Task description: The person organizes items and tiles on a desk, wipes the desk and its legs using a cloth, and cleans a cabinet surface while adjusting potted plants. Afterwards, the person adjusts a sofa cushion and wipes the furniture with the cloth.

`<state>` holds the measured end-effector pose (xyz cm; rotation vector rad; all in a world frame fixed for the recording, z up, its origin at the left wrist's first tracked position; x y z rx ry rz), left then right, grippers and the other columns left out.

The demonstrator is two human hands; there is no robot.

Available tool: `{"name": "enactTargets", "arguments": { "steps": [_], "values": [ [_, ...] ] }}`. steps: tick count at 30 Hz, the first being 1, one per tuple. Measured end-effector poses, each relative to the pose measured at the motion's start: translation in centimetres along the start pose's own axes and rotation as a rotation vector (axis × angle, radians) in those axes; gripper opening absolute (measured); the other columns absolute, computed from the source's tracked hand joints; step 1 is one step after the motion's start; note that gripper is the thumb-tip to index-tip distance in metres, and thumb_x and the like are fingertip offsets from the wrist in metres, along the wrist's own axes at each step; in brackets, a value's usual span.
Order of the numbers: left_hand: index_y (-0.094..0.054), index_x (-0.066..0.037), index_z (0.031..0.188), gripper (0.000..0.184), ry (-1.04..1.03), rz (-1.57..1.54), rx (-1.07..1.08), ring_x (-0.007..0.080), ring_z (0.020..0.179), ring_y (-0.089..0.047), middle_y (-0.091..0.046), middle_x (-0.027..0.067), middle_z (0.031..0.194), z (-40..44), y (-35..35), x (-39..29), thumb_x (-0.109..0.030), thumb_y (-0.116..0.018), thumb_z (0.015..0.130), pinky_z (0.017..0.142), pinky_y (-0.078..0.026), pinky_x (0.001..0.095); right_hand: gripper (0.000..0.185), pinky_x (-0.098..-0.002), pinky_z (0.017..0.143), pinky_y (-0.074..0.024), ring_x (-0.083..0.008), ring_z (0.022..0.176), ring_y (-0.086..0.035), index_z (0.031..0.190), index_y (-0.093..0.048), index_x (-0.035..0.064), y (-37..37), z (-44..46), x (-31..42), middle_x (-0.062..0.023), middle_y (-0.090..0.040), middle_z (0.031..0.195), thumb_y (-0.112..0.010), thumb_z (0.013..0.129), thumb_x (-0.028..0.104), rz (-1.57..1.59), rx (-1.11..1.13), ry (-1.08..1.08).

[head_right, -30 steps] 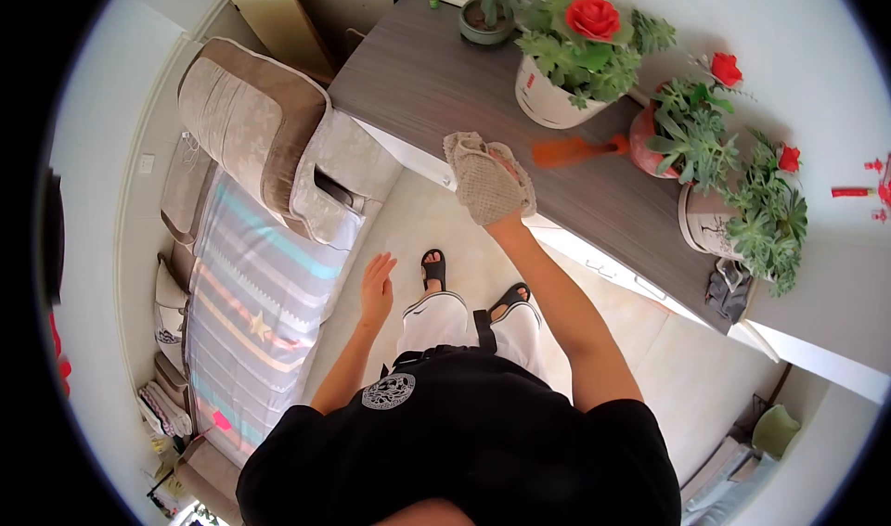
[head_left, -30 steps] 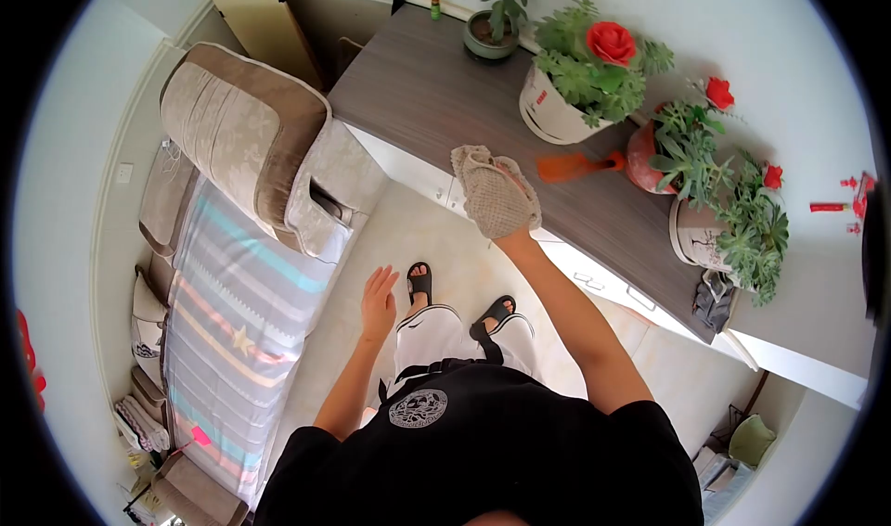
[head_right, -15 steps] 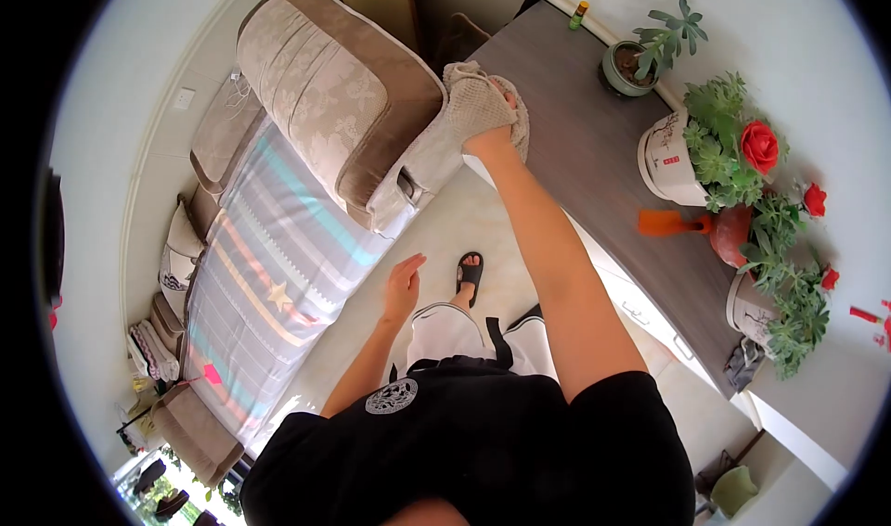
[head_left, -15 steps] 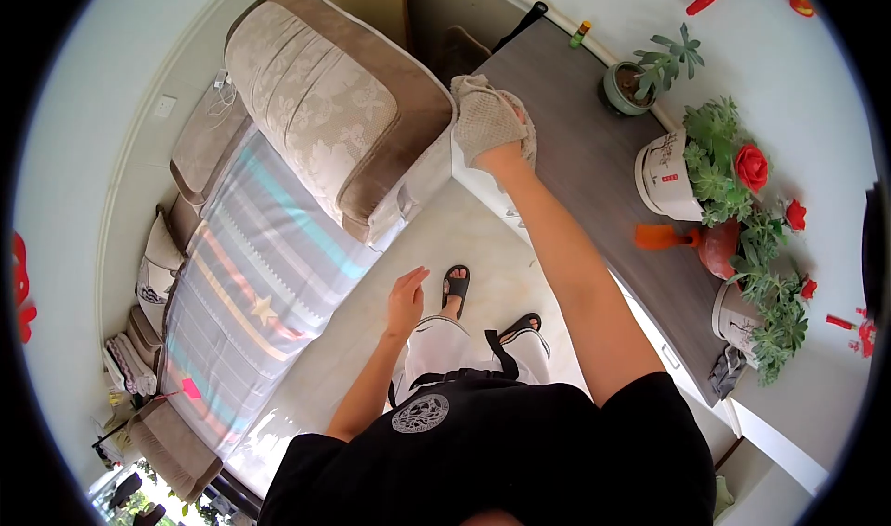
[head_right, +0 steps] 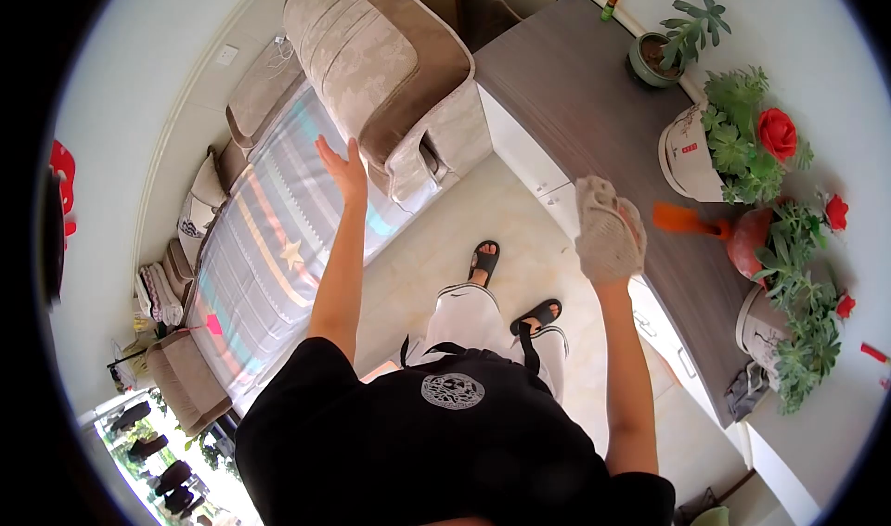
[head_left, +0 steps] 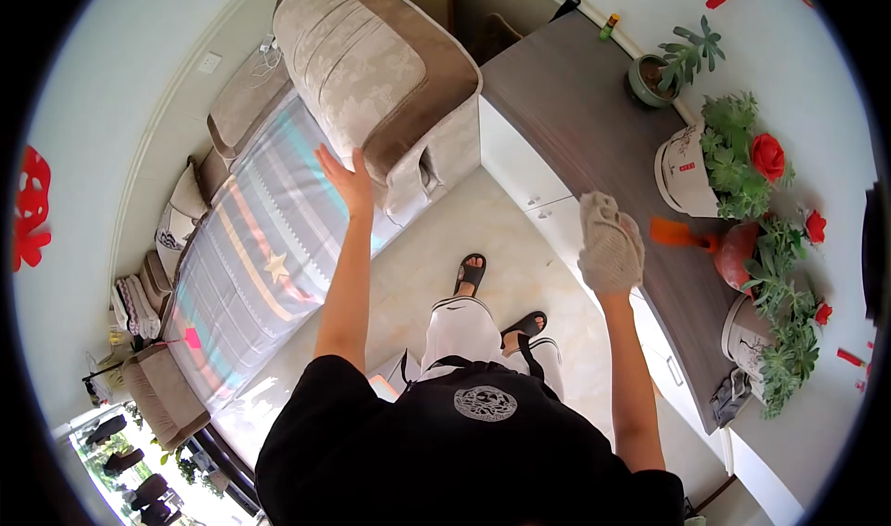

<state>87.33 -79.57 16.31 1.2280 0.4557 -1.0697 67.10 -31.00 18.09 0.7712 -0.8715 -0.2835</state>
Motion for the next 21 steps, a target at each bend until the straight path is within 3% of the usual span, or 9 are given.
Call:
{"name": "enactTargets", "arguments": {
  "steps": [2,5,7,8,10,14,16,18,21],
  "values": [
    [-0.021,0.006,0.147,0.076,0.160,-0.030,-0.192,0.0425,0.143,-0.016,-0.013,0.0300,0.154,4.9,1.7,2.2,-0.035,-0.055,0.094,0.116,-0.018,0.0466,0.078,-0.0405,0.109,-0.0345,-0.0295,0.129,-0.045,0.138,-0.043,0.0077,3.9,-5.7,-3.8,-0.0132,-0.050,0.138,-0.077,0.072,0.030,-0.139,0.111,-0.120],
    [-0.019,0.008,0.147,0.068,0.142,-0.025,-0.388,0.0425,0.143,-0.016,-0.014,0.0317,0.153,8.8,1.4,0.1,-0.034,-0.043,0.099,0.117,-0.016,0.0441,0.070,-0.0393,0.112,-0.0313,-0.0277,0.132,-0.043,0.139,-0.043,0.0097,10.0,-11.9,-8.2,-0.0113,-0.048,0.140,-0.071,0.077,0.026,0.358,-0.026,-0.472],
    [-0.025,0.010,0.144,0.065,-0.015,-0.199,0.016,0.0423,0.141,-0.020,-0.024,0.0287,0.151,3.4,-5.2,-6.4,-0.033,-0.046,0.099,0.117,-0.018,0.0425,0.065,-0.0385,0.114,-0.0296,-0.0264,0.133,-0.042,0.139,-0.046,0.0112,12.7,-14.6,-9.2,-0.0087,-0.048,0.142,-0.067,0.080,0.026,0.538,-0.084,-0.650],
    [-0.030,0.005,0.143,0.066,-0.463,0.416,0.102,0.0359,0.140,-0.026,-0.032,0.0240,0.149,-2.2,-9.0,-10.9,-0.034,-0.054,0.096,0.117,-0.021,0.0422,0.063,-0.0381,0.115,-0.0290,-0.0261,0.134,-0.042,0.139,-0.047,0.0115,13.9,-15.7,-9.0,-0.0076,-0.047,0.143,-0.066,0.081,0.026,0.399,-0.036,-0.665],
    [-0.036,0.002,0.141,0.059,-0.800,0.257,0.560,0.0336,0.139,-0.030,-0.036,0.0209,0.147,-14.9,-13.6,-15.6,-0.028,-0.055,0.094,0.115,-0.024,0.0405,0.062,-0.0381,0.115,-0.0292,-0.0269,0.134,-0.042,0.137,-0.050,0.0109,14.3,-14.5,-7.2,-0.0068,-0.047,0.144,-0.066,0.080,0.028,-0.488,0.265,-0.363],
    [-0.047,-0.005,0.136,0.047,-0.903,-0.126,0.923,0.0291,0.137,-0.037,-0.045,0.0147,0.143,-20.0,-9.6,-15.8,-0.017,-0.059,0.092,0.111,-0.032,0.0372,0.061,-0.0406,0.112,-0.0320,-0.0284,0.131,-0.045,0.132,-0.056,0.0094,13.1,-10.0,-2.3,-0.0082,-0.053,0.138,-0.069,0.077,0.032,-0.869,0.368,0.040],
    [-0.053,-0.008,0.133,0.043,-0.765,-0.123,0.662,0.0269,0.135,-0.040,-0.049,0.0115,0.141,-9.8,-5.8,-14.1,-0.012,-0.061,0.091,0.109,-0.035,0.0356,0.055,-0.0417,0.109,-0.0358,-0.0298,0.126,-0.050,0.124,-0.061,0.0080,13.4,-12.1,-4.9,-0.0107,-0.057,0.132,-0.070,0.077,0.034,-0.650,0.170,-0.144],
    [-0.057,-0.005,0.129,0.040,-0.368,-0.166,0.261,0.0272,0.130,-0.047,-0.055,0.0118,0.135,2.7,1.0,-12.5,-0.004,-0.061,0.090,0.106,-0.038,0.0338,0.049,-0.0361,0.096,-0.0451,-0.0305,0.105,-0.060,0.106,-0.064,0.0038,12.7,-9.7,-3.6,-0.0131,-0.064,0.112,-0.072,0.076,0.042,-0.811,0.180,-0.069],
    [-0.052,0.002,0.131,0.039,-0.058,-0.158,-0.313,0.0310,0.124,-0.053,-0.057,0.0179,0.132,15.1,7.9,-5.8,-0.010,-0.053,0.094,0.104,-0.039,0.0355,0.045,-0.0378,0.085,-0.0502,-0.0328,0.093,-0.062,0.098,-0.064,0.0025,11.8,-4.7,1.6,-0.0130,-0.066,0.104,-0.071,0.077,0.042,-0.846,0.268,-0.351]
  ]
}}
Point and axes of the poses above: each hand's wrist, its own z-axis towards the middle knuckle, its own y-axis out of the back of the hand, x = y × z, the point moved 6 cm from there along z, towards the middle knuckle
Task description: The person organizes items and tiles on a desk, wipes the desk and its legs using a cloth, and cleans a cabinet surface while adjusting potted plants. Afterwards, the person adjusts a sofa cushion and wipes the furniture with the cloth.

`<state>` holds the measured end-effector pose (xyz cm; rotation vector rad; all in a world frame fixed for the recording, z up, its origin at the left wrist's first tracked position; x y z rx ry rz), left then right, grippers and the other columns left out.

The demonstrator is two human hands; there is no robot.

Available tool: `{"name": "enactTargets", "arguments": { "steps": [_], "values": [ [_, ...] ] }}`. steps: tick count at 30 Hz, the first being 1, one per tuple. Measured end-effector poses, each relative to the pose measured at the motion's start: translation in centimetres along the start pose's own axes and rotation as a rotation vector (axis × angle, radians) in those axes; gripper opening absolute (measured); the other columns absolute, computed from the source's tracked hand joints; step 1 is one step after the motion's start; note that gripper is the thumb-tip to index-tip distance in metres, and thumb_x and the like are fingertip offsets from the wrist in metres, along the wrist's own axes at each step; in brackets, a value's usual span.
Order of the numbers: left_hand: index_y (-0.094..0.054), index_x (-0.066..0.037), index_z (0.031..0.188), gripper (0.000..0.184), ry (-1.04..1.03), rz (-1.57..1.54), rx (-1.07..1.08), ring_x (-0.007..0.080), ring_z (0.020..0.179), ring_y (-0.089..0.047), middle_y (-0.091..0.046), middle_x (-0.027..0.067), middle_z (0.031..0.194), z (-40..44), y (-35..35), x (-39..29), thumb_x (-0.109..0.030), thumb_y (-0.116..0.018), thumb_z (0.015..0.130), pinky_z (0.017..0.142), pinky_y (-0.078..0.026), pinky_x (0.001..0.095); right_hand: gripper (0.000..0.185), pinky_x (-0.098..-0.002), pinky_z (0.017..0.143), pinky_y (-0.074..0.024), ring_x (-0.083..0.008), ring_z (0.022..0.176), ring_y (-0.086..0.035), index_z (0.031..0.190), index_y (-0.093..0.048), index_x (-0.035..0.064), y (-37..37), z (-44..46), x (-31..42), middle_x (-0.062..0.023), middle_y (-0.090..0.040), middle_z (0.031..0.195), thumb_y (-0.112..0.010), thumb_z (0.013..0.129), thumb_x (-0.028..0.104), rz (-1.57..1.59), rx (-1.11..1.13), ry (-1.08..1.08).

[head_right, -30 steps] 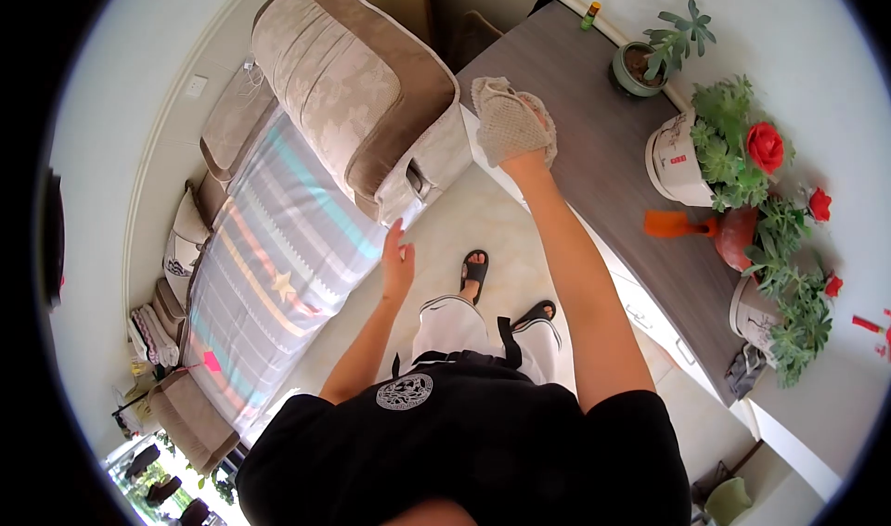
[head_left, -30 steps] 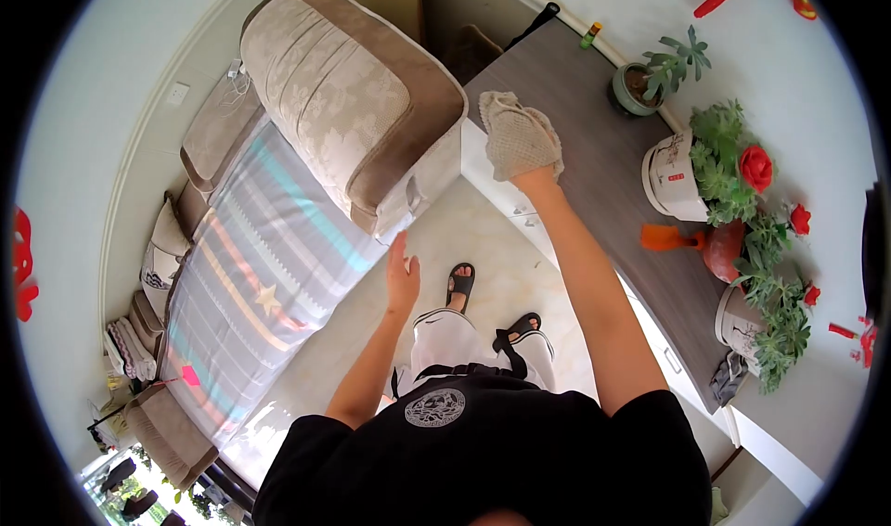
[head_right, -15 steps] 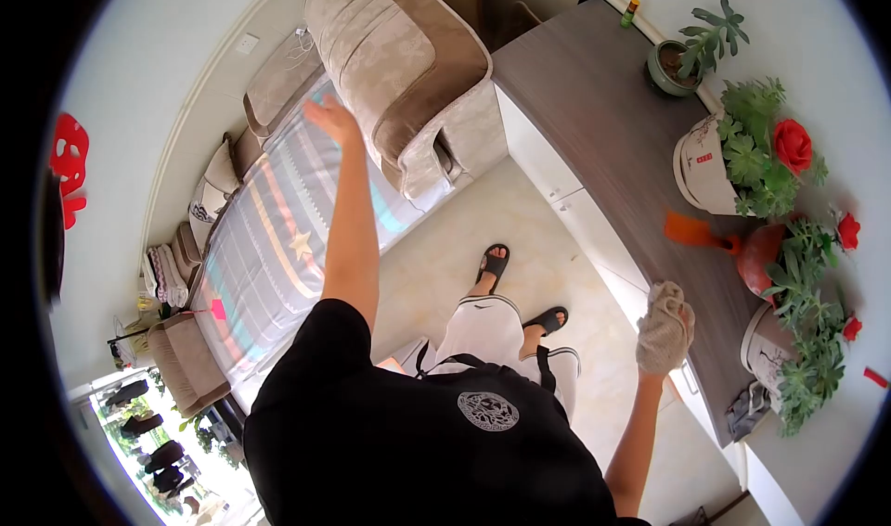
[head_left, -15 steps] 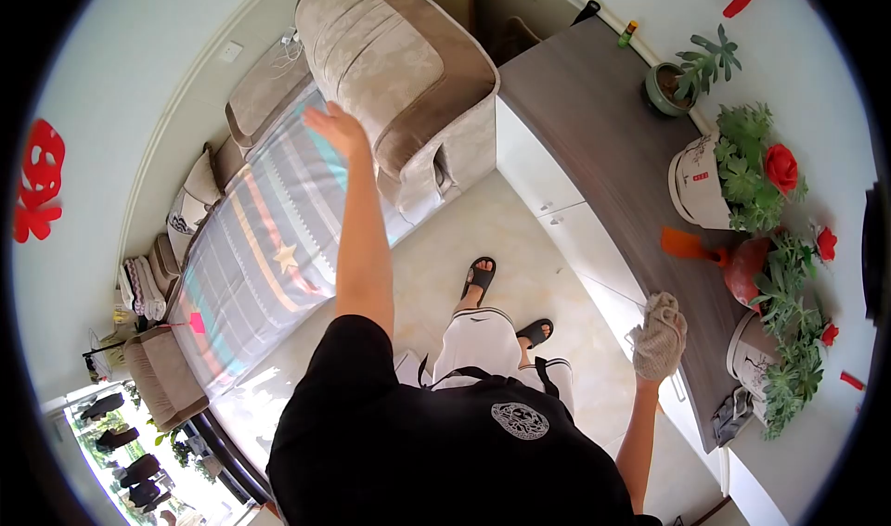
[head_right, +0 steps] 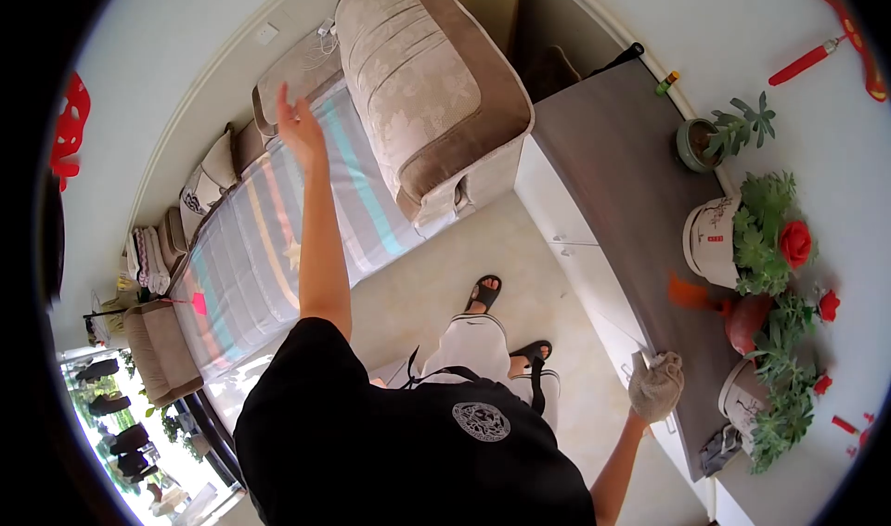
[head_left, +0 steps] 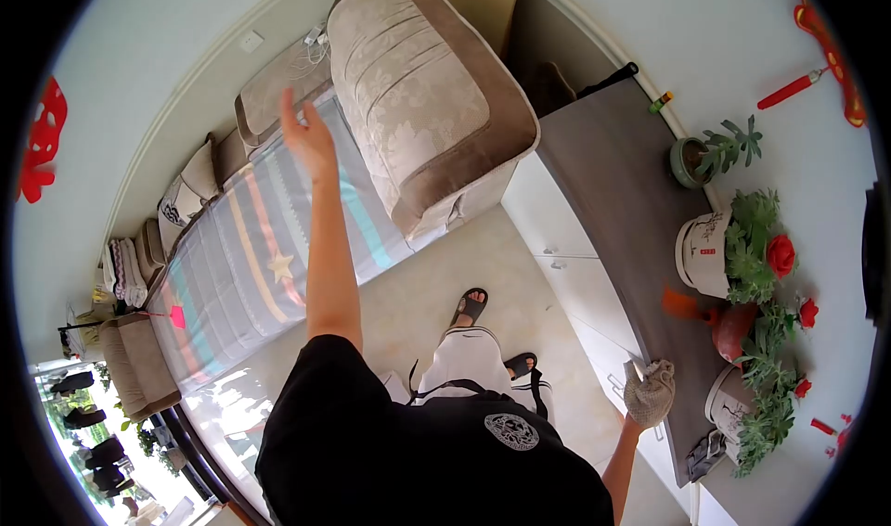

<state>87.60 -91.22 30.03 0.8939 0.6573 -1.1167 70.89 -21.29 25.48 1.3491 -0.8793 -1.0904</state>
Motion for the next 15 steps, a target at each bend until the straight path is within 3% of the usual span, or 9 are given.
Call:
{"name": "enactTargets", "arguments": {
  "steps": [1,3,5,6,8,10,11,14,15],
  "values": [
    [-0.049,0.003,0.133,0.041,0.022,0.151,-0.142,0.0330,0.126,-0.050,-0.055,0.0202,0.134,2.5,0.6,1.9,-0.010,-0.051,0.095,0.104,-0.039,0.0385,0.043,-0.0335,0.074,-0.0521,-0.0264,0.083,-0.063,0.094,-0.062,0.0006,0.2,-0.3,0.4,-0.0100,-0.065,0.095,-0.075,0.076,0.037,-0.078,-0.259,0.248],
    [-0.045,0.005,0.136,0.045,-0.074,0.533,-0.444,0.0350,0.129,-0.046,-0.051,0.0230,0.137,1.7,-1.5,8.1,-0.012,-0.050,0.095,0.106,-0.037,0.0425,0.044,-0.0290,0.071,-0.0511,-0.0202,0.080,-0.062,0.094,-0.061,-0.0008,-2.2,-0.9,-1.7,-0.0066,-0.064,0.090,-0.078,0.073,0.034,0.296,-0.266,0.159],
    [-0.039,0.006,0.139,0.048,-0.287,0.659,0.182,0.0348,0.134,-0.040,-0.044,0.0257,0.142,-8.9,-13.5,5.8,-0.015,-0.047,0.096,0.108,-0.033,0.0449,0.047,-0.0248,0.070,-0.0500,-0.0150,0.078,-0.060,0.096,-0.061,-0.0024,-4.0,-1.4,-3.5,-0.0040,-0.062,0.086,-0.082,0.070,0.031,0.686,-0.234,-0.104],
    [-0.041,0.004,0.139,0.048,-0.521,0.513,0.624,0.0333,0.133,-0.041,-0.045,0.0242,0.141,-16.4,-16.9,1.8,-0.015,-0.049,0.095,0.108,-0.033,0.0433,0.050,-0.0228,0.070,-0.0495,-0.0128,0.077,-0.059,0.098,-0.061,-0.0033,-4.8,-1.3,-4.5,-0.0030,-0.061,0.084,-0.083,0.068,0.029,0.884,-0.194,-0.325],
    [-0.043,0.001,0.139,0.049,-0.742,0.039,1.143,0.0304,0.132,-0.043,-0.048,0.0210,0.140,-26.7,-16.6,-6.2,-0.014,-0.054,0.094,0.108,-0.034,0.0402,0.053,-0.0223,0.072,-0.0499,-0.0126,0.077,-0.060,0.100,-0.062,-0.0042,-5.7,-0.8,-4.2,-0.0033,-0.062,0.082,-0.085,0.067,0.030,0.903,-0.150,-0.473],
    [-0.045,-0.001,0.138,0.050,-0.778,-0.229,1.318,0.0274,0.130,-0.046,-0.050,0.0179,0.139,-27.1,-12.9,-10.3,-0.013,-0.058,0.092,0.108,-0.034,0.0370,0.056,-0.0271,0.077,-0.0523,-0.0188,0.083,-0.064,0.097,-0.065,-0.0041,-4.0,-0.9,-2.8,-0.0082,-0.066,0.084,-0.084,0.067,0.040,0.344,-0.133,-0.167],
    [-0.046,-0.003,0.138,0.050,-0.762,-0.331,1.351,0.0260,0.129,-0.047,-0.051,0.0163,0.138,-24.1,-11.4,-12.1,-0.013,-0.060,0.091,0.108,-0.034,0.0354,0.060,-0.0304,0.079,-0.0536,-0.0232,0.089,-0.067,0.094,-0.067,-0.0037,-2.7,-1.0,-1.8,-0.0117,-0.069,0.087,-0.082,0.067,0.047,-0.041,-0.222,0.033],
    [-0.050,-0.007,0.138,0.052,-0.352,-0.353,0.914,0.0215,0.127,-0.050,-0.055,0.0116,0.137,-6.6,-7.6,-14.5,-0.012,-0.067,0.089,0.108,-0.034,0.0307,0.067,-0.0330,0.083,-0.0533,-0.0293,0.095,-0.067,0.088,-0.069,-0.0032,-1.7,-0.3,-0.4,-0.0160,-0.070,0.092,-0.079,0.064,0.058,-0.105,-0.114,0.001],
    [-0.051,-0.003,0.135,0.046,-0.191,-0.371,0.624,0.0210,0.126,-0.051,-0.056,0.0144,0.134,-1.9,-6.5,-13.0,-0.010,-0.062,0.090,0.107,-0.035,0.0313,0.071,-0.0309,0.083,-0.0529,-0.0299,0.094,-0.067,0.088,-0.068,-0.0013,-3.1,-0.4,-2.1,-0.0147,-0.070,0.092,-0.079,0.058,0.062,0.020,-0.062,-0.186]
  ]
}}
Point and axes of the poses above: each hand's wrist, its own z-axis towards the middle knuckle, its own y-axis out of the back of the hand, x = y × z, the point moved 6 cm from there along z, towards the middle knuckle
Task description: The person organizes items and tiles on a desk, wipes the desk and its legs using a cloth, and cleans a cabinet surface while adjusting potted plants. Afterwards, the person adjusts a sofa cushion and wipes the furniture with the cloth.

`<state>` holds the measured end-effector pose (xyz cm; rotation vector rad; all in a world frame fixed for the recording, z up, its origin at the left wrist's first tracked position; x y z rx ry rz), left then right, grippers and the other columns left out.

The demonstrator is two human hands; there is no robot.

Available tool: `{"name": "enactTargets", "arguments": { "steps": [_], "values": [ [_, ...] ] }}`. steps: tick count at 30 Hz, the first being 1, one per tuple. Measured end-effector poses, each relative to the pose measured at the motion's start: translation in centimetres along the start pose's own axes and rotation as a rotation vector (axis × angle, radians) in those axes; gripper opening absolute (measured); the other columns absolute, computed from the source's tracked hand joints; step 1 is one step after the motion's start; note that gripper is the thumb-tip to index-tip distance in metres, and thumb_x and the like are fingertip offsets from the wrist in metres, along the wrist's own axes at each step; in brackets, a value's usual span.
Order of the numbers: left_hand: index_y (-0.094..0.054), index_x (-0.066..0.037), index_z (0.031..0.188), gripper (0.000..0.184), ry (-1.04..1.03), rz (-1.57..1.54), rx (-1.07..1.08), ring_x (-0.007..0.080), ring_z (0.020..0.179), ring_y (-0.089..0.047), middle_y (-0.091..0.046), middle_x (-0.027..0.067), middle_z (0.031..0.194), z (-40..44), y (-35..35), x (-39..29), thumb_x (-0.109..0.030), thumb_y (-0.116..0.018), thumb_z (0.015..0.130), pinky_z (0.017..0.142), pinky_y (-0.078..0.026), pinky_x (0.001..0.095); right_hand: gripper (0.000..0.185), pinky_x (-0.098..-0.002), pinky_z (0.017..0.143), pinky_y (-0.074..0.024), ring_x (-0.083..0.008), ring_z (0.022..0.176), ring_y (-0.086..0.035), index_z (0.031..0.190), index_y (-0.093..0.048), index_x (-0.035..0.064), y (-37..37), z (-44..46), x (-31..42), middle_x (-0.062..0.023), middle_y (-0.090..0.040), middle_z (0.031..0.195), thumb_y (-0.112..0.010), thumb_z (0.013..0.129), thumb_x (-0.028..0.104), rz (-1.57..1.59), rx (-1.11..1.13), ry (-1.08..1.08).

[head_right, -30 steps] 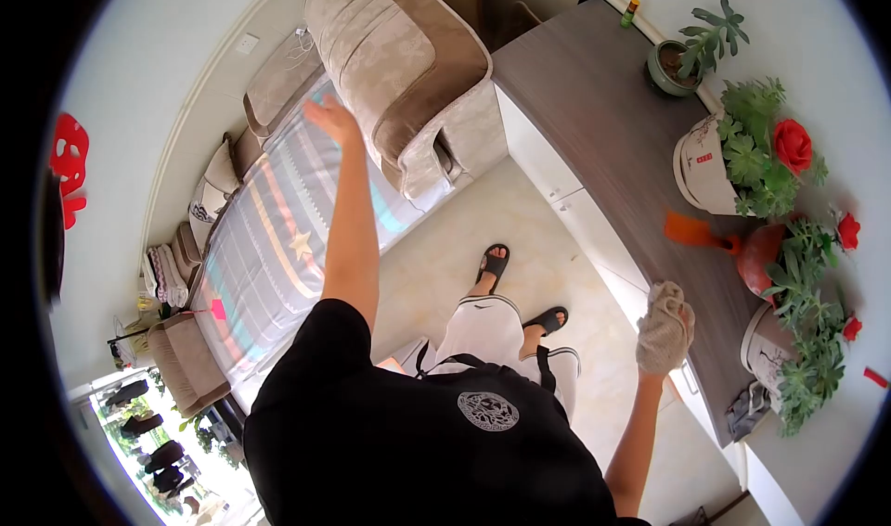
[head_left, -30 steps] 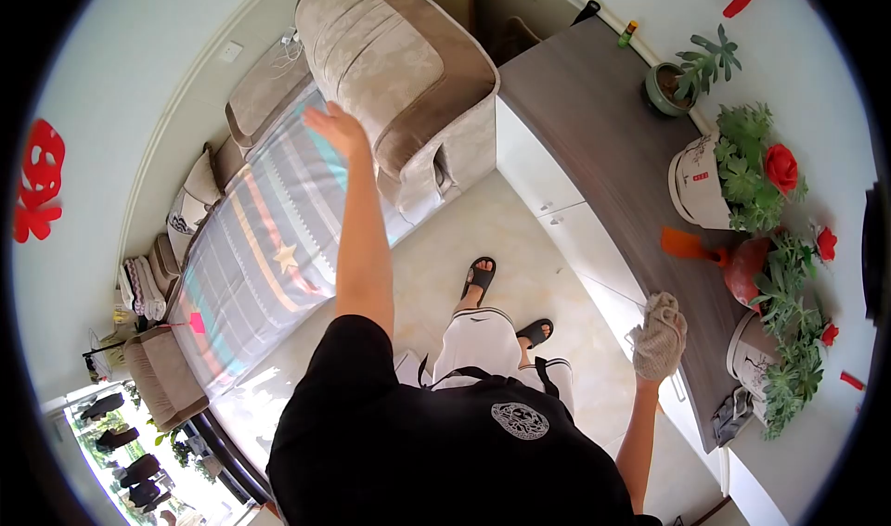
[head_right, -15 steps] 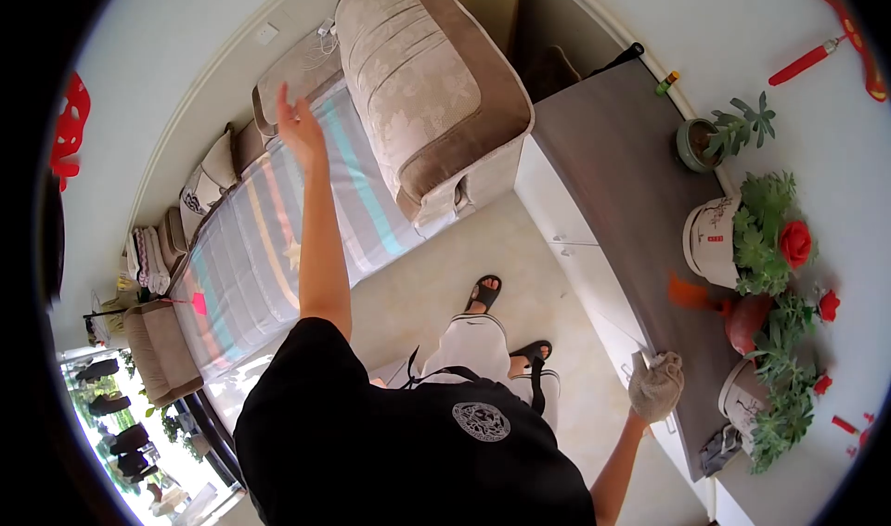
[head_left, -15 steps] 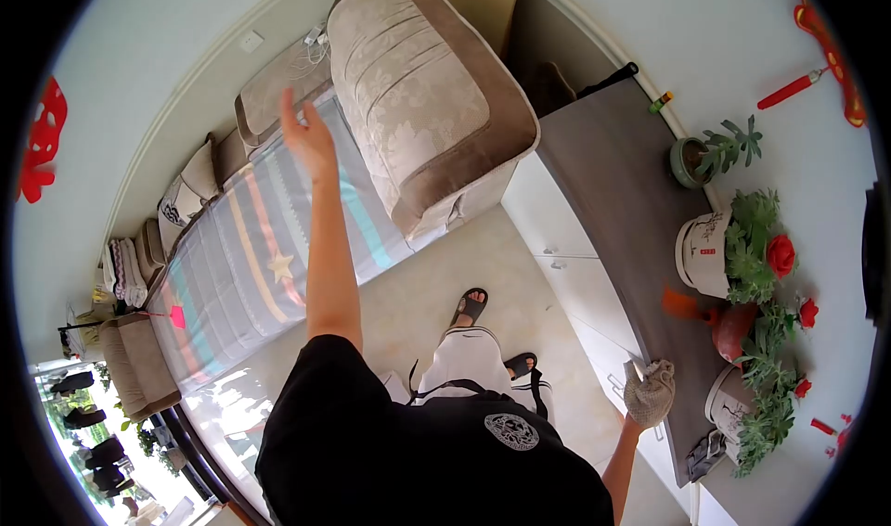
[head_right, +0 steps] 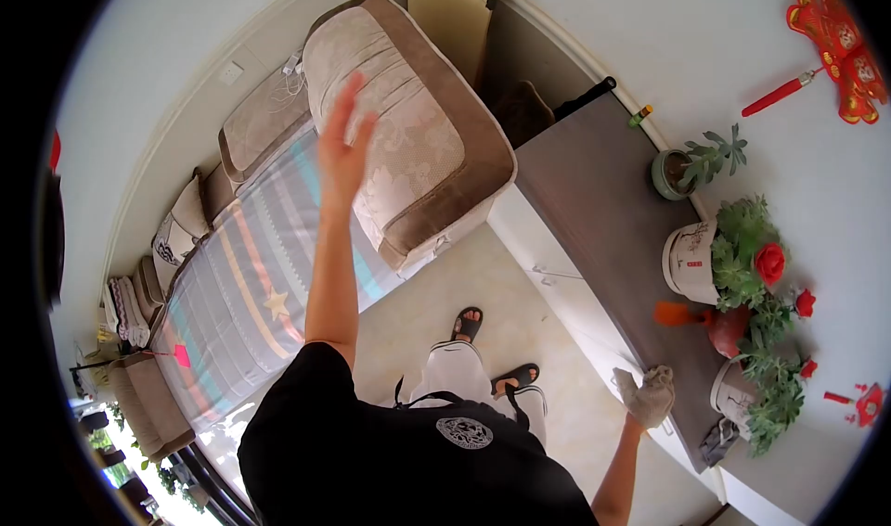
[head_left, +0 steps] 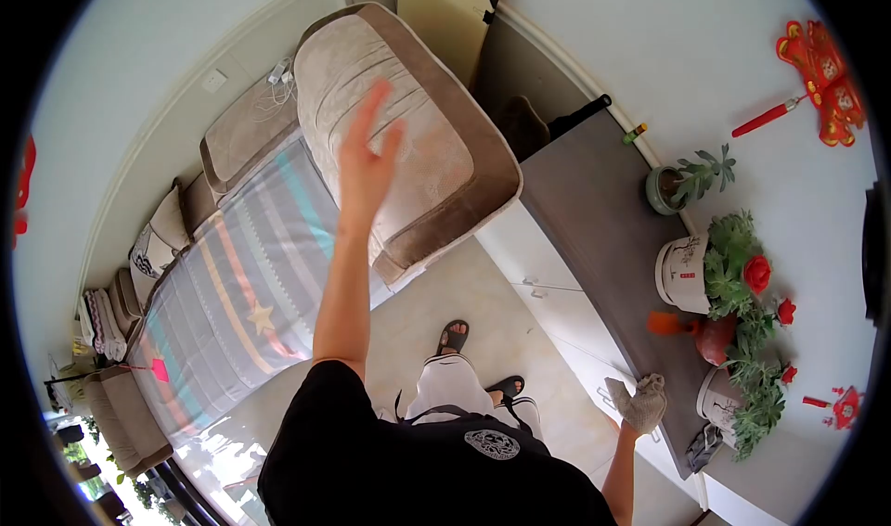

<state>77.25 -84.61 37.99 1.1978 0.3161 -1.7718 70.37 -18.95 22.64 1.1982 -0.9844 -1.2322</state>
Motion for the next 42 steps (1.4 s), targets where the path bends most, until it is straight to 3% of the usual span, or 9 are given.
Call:
{"name": "enactTargets", "arguments": {
  "steps": [6,7,8,9,10,18,26,40,42],
  "values": [
    [-0.051,0.006,0.127,0.037,0.005,0.236,-1.045,0.0287,0.108,-0.057,-0.061,0.0190,0.114,2.4,5.4,11.0,-0.005,-0.049,0.093,0.095,-0.042,0.0406,0.059,-0.0359,0.071,-0.0509,-0.0304,0.079,-0.064,0.075,-0.061,0.0056,3.0,0.9,2.0,-0.0106,-0.067,0.084,-0.085,0.049,0.053,0.185,0.065,-0.047],
    [-0.050,0.004,0.128,0.038,-0.145,0.563,-0.748,0.0346,0.110,-0.054,-0.057,0.0202,0.119,1.8,-3.0,11.7,-0.010,-0.051,0.093,0.096,-0.041,0.0463,0.057,-0.0366,0.071,-0.0502,-0.0307,0.077,-0.063,0.075,-0.060,0.0061,2.8,0.9,1.8,-0.0105,-0.066,0.082,-0.085,0.049,0.051,0.116,-0.057,0.028],
    [-0.052,0.002,0.128,0.041,0.211,0.459,0.103,0.0361,0.122,-0.048,-0.054,0.0208,0.130,0.6,-11.8,10.6,-0.021,-0.054,0.094,0.105,-0.035,0.0484,0.054,-0.0372,0.070,-0.0495,-0.0311,0.076,-0.062,0.074,-0.059,0.0066,2.0,0.8,1.3,-0.0104,-0.065,0.081,-0.085,0.050,0.048,0.041,-0.172,0.108],
    [-0.052,0.001,0.128,0.051,-0.324,0.715,0.395,0.0362,0.125,-0.047,-0.055,0.0187,0.131,-3.3,-19.3,9.9,-0.037,-0.056,0.094,0.107,-0.035,0.0466,0.052,-0.0379,0.069,-0.0488,-0.0314,0.075,-0.061,0.073,-0.057,0.0071,1.7,0.0,0.9,-0.0103,-0.064,0.079,-0.085,0.050,0.045,-0.037,-0.276,0.191],
    [-0.053,-0.002,0.130,0.059,-0.156,0.416,0.666,0.0342,0.124,-0.048,-0.058,0.0176,0.128,-6.0,-23.4,7.7,-0.048,-0.056,0.092,0.108,-0.035,0.0433,0.052,-0.0379,0.070,-0.0490,-0.0311,0.076,-0.061,0.074,-0.058,0.0071,1.1,-0.2,-0.3,-0.0102,-0.064,0.080,-0.085,0.051,0.044,0.043,-0.201,0.087],
    [-0.046,-0.010,0.140,0.062,-0.200,0.293,0.375,0.0381,0.141,-0.024,-0.039,0.0132,0.149,-12.5,-16.6,0.8,-0.017,-0.069,0.083,0.114,-0.015,0.0560,0.052,-0.0367,0.084,-0.0488,-0.0279,0.092,-0.064,0.081,-0.064,0.0053,1.3,0.2,0.2,-0.0071,-0.068,0.088,-0.082,0.059,0.049,0.052,0.047,0.005],
    [-0.032,-0.013,0.149,0.103,-0.157,0.830,0.212,0.0446,0.142,-0.017,-0.021,0.0213,0.155,-14.3,-8.8,12.0,-0.067,-0.070,0.069,0.108,-0.017,0.0652,0.061,-0.0416,0.076,-0.0500,-0.0332,0.087,-0.062,0.082,-0.065,0.0058,1.7,-0.2,0.2,-0.0116,-0.067,0.091,-0.079,0.058,0.059,0.144,-0.229,0.114],
    [-0.022,-0.012,0.151,0.117,0.014,0.860,0.351,0.0425,0.145,-0.007,-0.011,0.0189,0.158,-13.8,-9.4,11.4,-0.049,-0.085,0.059,0.110,-0.012,0.0639,0.050,-0.0417,0.104,-0.0395,-0.0290,0.120,-0.054,0.115,-0.067,0.0127,-2.7,-0.7,2.1,-0.0068,-0.063,0.122,-0.075,0.073,0.039,0.151,-0.169,0.197],
    [-0.023,-0.011,0.150,0.114,0.025,0.870,0.329,0.0426,0.144,-0.008,-0.011,0.0192,0.158,-14.2,-9.3,11.1,-0.045,-0.084,0.060,0.110,-0.013,0.0643,0.049,-0.0448,0.106,-0.0368,-0.0298,0.122,-0.051,0.120,-0.065,0.0166,-4.7,0.1,4.7,-0.0066,-0.060,0.127,-0.072,0.075,0.035,0.875,-0.043,-0.112]
  ]
}}
Point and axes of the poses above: each hand's wrist, its own z-axis towards the middle knuckle, its own y-axis out of the back of the hand, x = y × z, the point moved 6 cm from there along z, towards the middle knuckle
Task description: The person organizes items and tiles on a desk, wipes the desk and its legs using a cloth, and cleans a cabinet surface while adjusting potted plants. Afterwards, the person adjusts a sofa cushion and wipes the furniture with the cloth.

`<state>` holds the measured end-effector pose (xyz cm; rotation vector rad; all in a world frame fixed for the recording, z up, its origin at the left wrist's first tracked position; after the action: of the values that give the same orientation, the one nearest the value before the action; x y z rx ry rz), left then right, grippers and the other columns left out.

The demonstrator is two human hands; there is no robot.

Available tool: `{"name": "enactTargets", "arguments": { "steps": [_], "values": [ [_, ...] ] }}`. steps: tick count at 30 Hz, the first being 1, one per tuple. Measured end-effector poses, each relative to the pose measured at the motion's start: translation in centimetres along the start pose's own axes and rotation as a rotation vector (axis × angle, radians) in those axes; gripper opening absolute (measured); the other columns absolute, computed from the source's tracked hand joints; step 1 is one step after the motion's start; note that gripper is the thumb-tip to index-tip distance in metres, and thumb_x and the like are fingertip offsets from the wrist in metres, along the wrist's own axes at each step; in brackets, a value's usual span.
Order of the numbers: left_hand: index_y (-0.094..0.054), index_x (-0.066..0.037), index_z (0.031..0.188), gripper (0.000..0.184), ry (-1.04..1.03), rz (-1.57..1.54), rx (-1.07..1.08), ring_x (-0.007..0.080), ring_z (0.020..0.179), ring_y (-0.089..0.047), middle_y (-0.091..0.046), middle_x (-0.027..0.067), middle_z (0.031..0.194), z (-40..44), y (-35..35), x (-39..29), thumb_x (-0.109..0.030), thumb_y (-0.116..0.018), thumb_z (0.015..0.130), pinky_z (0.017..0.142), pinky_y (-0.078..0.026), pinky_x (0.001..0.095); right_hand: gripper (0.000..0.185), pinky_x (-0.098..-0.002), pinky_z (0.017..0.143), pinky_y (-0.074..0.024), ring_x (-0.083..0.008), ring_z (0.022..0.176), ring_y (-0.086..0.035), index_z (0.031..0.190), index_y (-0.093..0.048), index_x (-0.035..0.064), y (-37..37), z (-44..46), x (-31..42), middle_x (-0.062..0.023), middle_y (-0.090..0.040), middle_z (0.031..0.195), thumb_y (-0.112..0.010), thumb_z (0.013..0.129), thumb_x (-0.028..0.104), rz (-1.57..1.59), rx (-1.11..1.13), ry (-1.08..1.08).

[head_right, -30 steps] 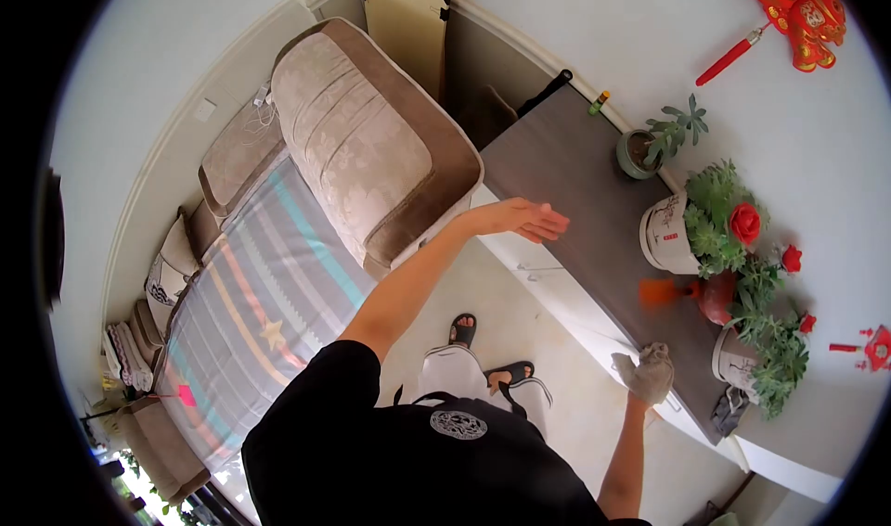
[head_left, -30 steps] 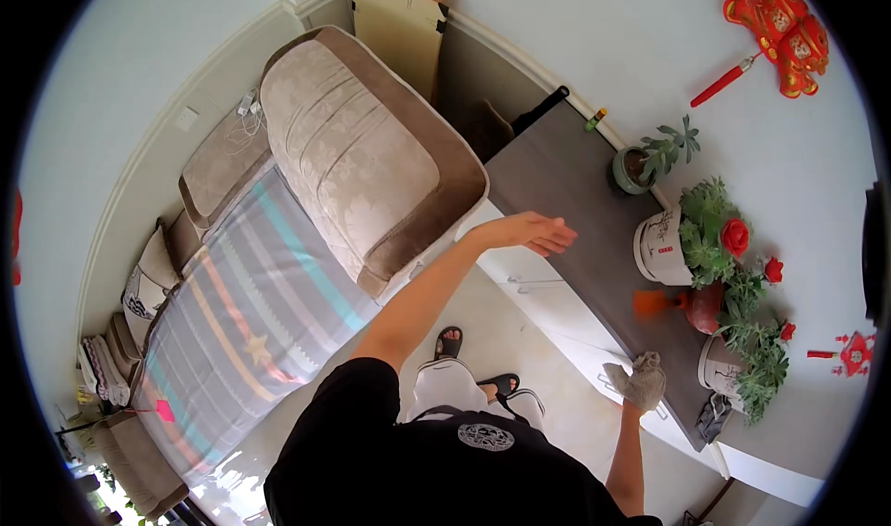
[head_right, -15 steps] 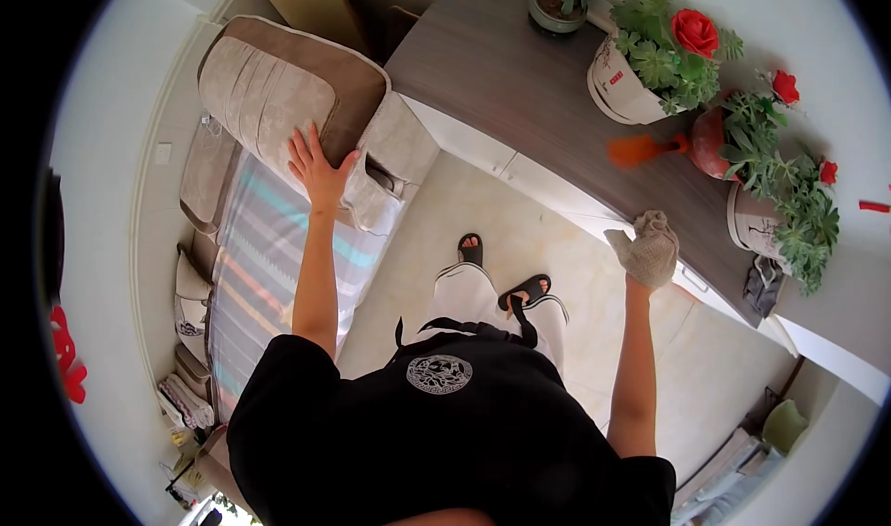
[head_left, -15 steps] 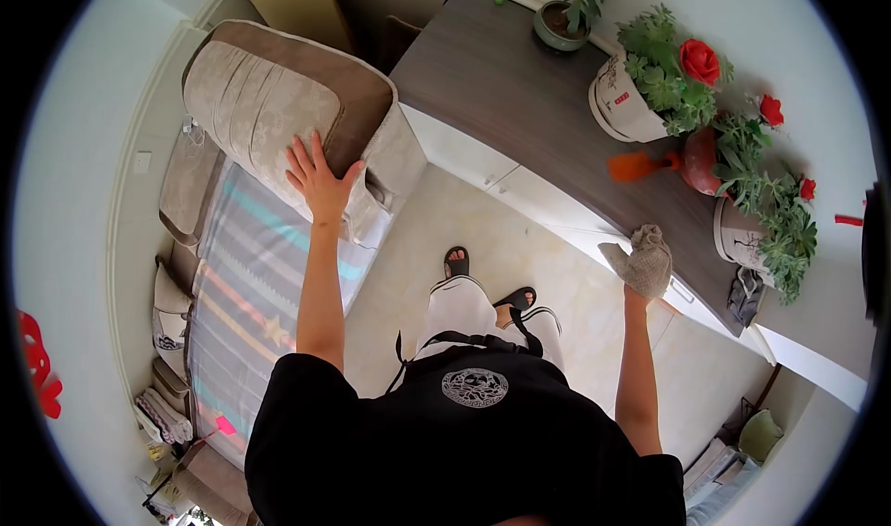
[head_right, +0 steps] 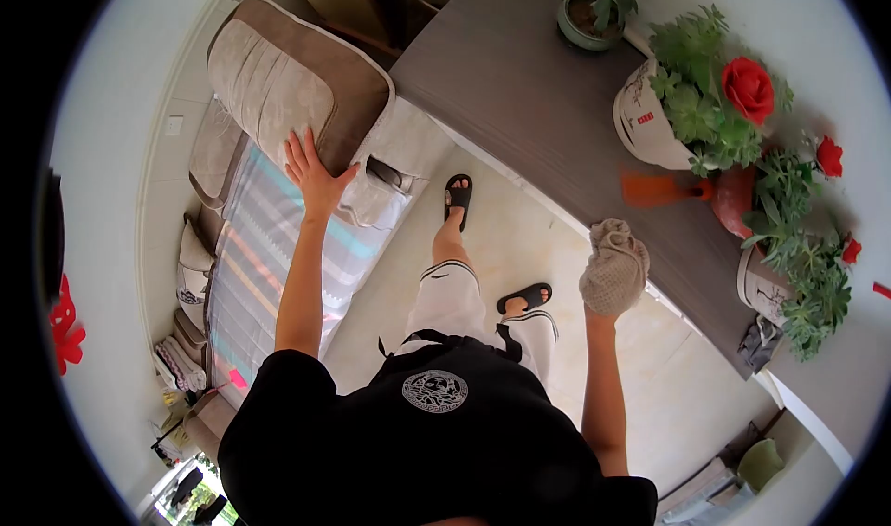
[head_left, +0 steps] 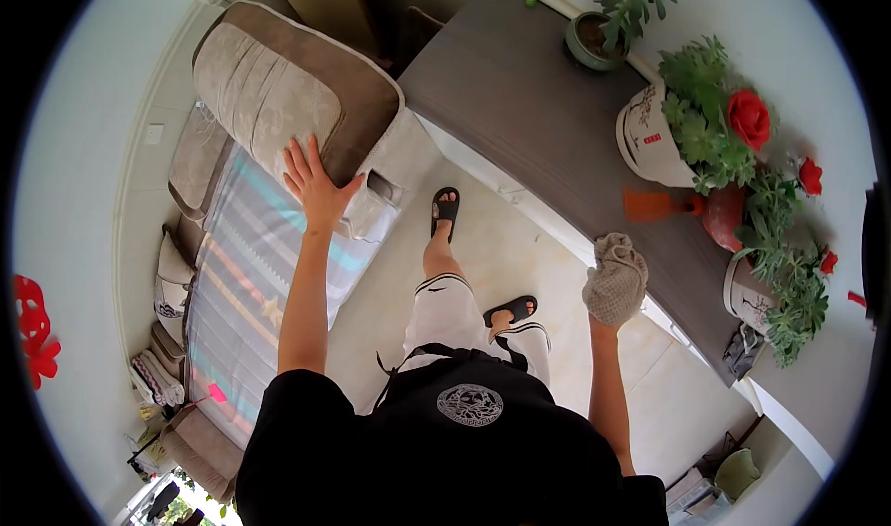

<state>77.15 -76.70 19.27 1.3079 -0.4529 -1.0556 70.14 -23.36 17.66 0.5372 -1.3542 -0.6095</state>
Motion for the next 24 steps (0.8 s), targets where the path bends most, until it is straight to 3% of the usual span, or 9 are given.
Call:
{"name": "enactTargets", "arguments": {
  "steps": [2,5,7,9,13,14,21,22,24],
  "values": [
    [-0.024,-0.011,0.150,0.111,-0.009,-0.003,-0.035,0.0433,0.144,-0.009,-0.012,0.0204,0.157,0.8,0.1,-0.5,-0.041,-0.084,0.061,0.109,-0.014,0.0650,0.046,-0.0449,0.104,-0.0387,-0.0302,0.116,-0.055,0.115,-0.067,0.0165,-2.8,2.3,3.4,-0.0064,-0.064,0.120,-0.073,0.075,0.037,-0.014,0.028,0.023],
    [-0.027,-0.009,0.148,0.108,-0.057,-0.031,-0.080,0.0459,0.143,-0.010,-0.013,0.0235,0.156,0.8,0.2,-0.4,-0.039,-0.083,0.061,0.109,-0.013,0.0654,0.041,-0.0447,0.100,-0.0412,-0.0313,0.106,-0.060,0.107,-0.068,0.0155,-6.7,4.1,9.1,-0.0064,-0.067,0.110,-0.073,0.075,0.040,-0.612,0.055,0.242],
    [-0.028,-0.008,0.147,0.099,-0.070,-0.093,-0.017,0.0470,0.142,-0.012,-0.015,0.0257,0.155,1.3,1.1,-0.5,-0.034,-0.080,0.067,0.110,-0.011,0.0653,0.039,-0.0443,0.097,-0.0426,-0.0321,0.100,-0.061,0.102,-0.068,0.0143,-8.4,5.7,12.6,-0.0069,-0.068,0.103,-0.073,0.075,0.042,-0.664,0.047,0.273],
    [-0.033,-0.008,0.145,0.086,-0.070,-0.205,0.074,0.0464,0.142,-0.015,-0.019,0.0247,0.154,1.6,2.2,-0.4,-0.029,-0.076,0.073,0.110,-0.011,0.0647,0.050,-0.0453,0.099,-0.0423,-0.0332,0.109,-0.057,0.113,-0.063,0.0092,-10.1,5.8,11.8,-0.0121,-0.063,0.114,-0.074,0.076,0.040,-0.753,0.213,0.210],
    [-0.048,-0.006,0.134,0.058,-0.200,-0.264,0.307,0.0452,0.140,-0.021,-0.030,0.0216,0.150,9.1,2.7,-1.5,-0.019,-0.069,0.081,0.111,-0.011,0.0633,0.054,-0.0457,0.099,-0.0423,-0.0355,0.112,-0.054,0.117,-0.061,0.0062,-12.3,6.6,12.1,-0.0141,-0.060,0.119,-0.073,0.078,0.042,-0.777,0.228,0.137],
    [-0.056,-0.006,0.126,0.045,-0.234,-0.306,0.299,0.0414,0.137,-0.029,-0.041,0.0167,0.144,11.8,2.5,-2.2,-0.016,-0.066,0.083,0.112,-0.015,0.0605,0.051,-0.0455,0.097,-0.0428,-0.0349,0.109,-0.055,0.114,-0.061,0.0060,-12.4,6.8,12.2,-0.0138,-0.061,0.115,-0.072,0.078,0.040,-0.773,0.223,0.078],
    [-0.060,-0.006,0.117,0.034,-0.605,-0.257,0.555,0.0311,0.125,-0.046,-0.057,0.0105,0.123,22.6,-3.0,-6.4,-0.018,-0.065,0.085,0.112,-0.026,0.0513,0.040,-0.0405,0.085,-0.0465,-0.0313,0.094,-0.059,0.100,-0.060,0.0032,-12.3,7.7,11.9,-0.0131,-0.063,0.096,-0.073,0.071,0.027,-0.760,0.034,-0.065],
    [-0.063,-0.007,0.103,0.025,-0.669,-0.242,0.502,0.0281,0.111,-0.052,-0.059,0.0080,0.105,23.2,-3.9,-6.7,-0.024,-0.066,0.085,0.105,-0.035,0.0475,0.042,-0.0387,0.084,-0.0472,-0.0314,0.093,-0.059,0.099,-0.059,0.0019,-12.4,8.1,12.0,-0.0131,-0.062,0.095,-0.074,0.069,0.027,-0.771,0.088,-0.110],
    [-0.061,-0.008,0.090,0.021,-0.649,-0.234,0.595,0.0263,0.098,-0.054,-0.057,0.0069,0.094,23.7,-5.4,-6.7,-0.027,-0.067,0.084,0.093,-0.041,0.0434,0.044,-0.0382,0.085,-0.0474,-0.0307,0.094,-0.059,0.102,-0.058,0.0015,-12.4,8.3,12.1,-0.0134,-0.062,0.097,-0.075,0.069,0.026,-0.768,0.120,-0.160]
  ]
}}
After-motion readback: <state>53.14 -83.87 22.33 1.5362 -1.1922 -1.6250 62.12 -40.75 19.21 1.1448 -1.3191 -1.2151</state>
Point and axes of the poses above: each hand's wrist, its own z-axis towards the middle knuckle, its own y-axis out of the back of the hand, x = y × z, the point moved 6 cm from there along z, towards the middle knuckle
